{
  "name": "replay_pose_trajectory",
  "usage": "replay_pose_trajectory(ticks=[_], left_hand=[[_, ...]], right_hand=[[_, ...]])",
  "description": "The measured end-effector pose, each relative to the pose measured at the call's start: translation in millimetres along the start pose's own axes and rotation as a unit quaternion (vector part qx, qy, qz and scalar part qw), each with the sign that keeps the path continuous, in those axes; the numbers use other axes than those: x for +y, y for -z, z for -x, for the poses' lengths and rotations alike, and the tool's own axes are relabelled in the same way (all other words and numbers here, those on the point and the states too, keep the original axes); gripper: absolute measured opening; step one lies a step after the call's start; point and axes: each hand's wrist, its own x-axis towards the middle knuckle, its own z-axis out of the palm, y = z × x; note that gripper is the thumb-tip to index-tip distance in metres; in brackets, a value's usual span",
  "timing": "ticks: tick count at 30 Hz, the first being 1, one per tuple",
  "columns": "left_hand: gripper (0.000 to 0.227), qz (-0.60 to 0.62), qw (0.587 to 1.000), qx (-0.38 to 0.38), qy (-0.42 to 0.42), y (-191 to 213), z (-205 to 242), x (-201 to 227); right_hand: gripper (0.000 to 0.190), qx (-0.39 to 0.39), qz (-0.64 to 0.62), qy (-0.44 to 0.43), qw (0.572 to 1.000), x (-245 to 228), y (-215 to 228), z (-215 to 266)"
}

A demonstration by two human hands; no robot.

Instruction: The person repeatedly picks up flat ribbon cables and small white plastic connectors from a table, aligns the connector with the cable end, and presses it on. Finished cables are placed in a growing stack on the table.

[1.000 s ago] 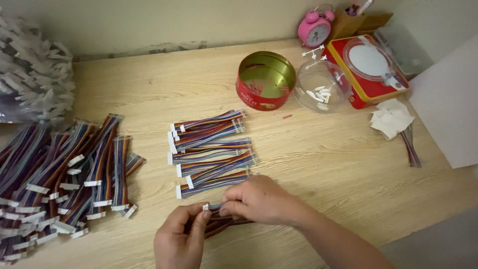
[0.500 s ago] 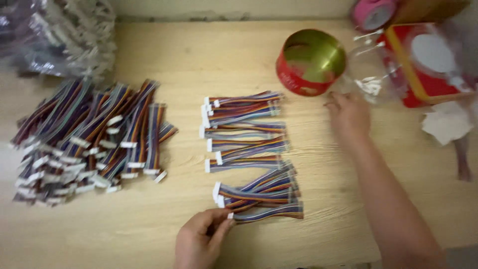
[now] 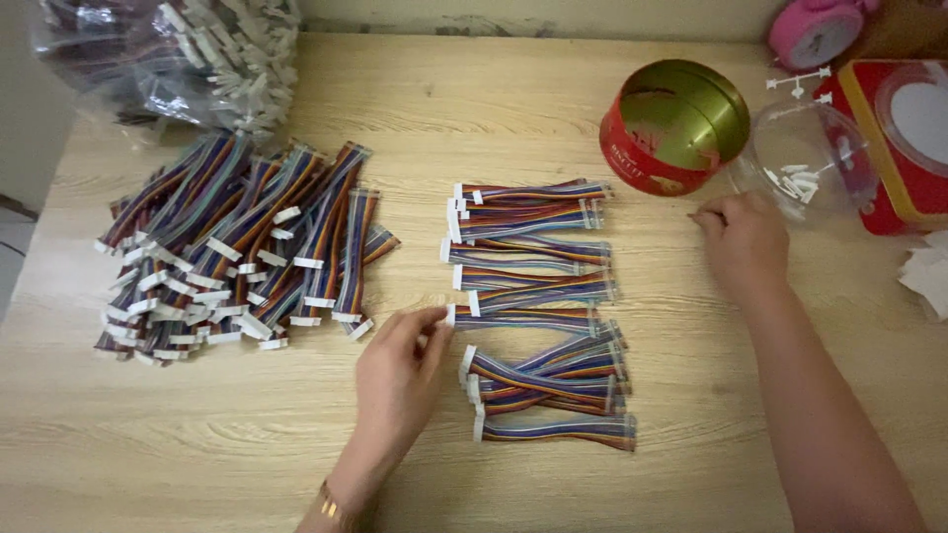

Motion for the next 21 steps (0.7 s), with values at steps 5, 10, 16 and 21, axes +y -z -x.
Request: replay_pose_trajectory(ticks=[5, 10, 16, 21], left_hand=[[0.034, -0.096, 0.994, -0.061, -0.002, -22.0, -32.9, 14.7], [0.038, -0.179, 0.979, -0.098, 0.024, -30.7, -42.7, 18.3], [0.033, -0.161, 0.985, -0.05, -0.037, -32.3, -43.8, 13.8], [0.018, -0.018, 0.987, 0.008, -0.16, -26.7, -43.4, 12.3]], right_hand=[[0.022, -0.025, 0.045, -0.047, 0.998, -7.9, -2.1, -2.6], [0.027, -0.036, -0.003, -0.124, 0.992, -13.0, 0.2, 11.7], [0.025, -0.1, -0.294, -0.237, 0.92, -107.7, 66.5, 48.3], [0.028, -0.183, -0.502, -0.162, 0.829, -129.5, 70.6, 76.9]])
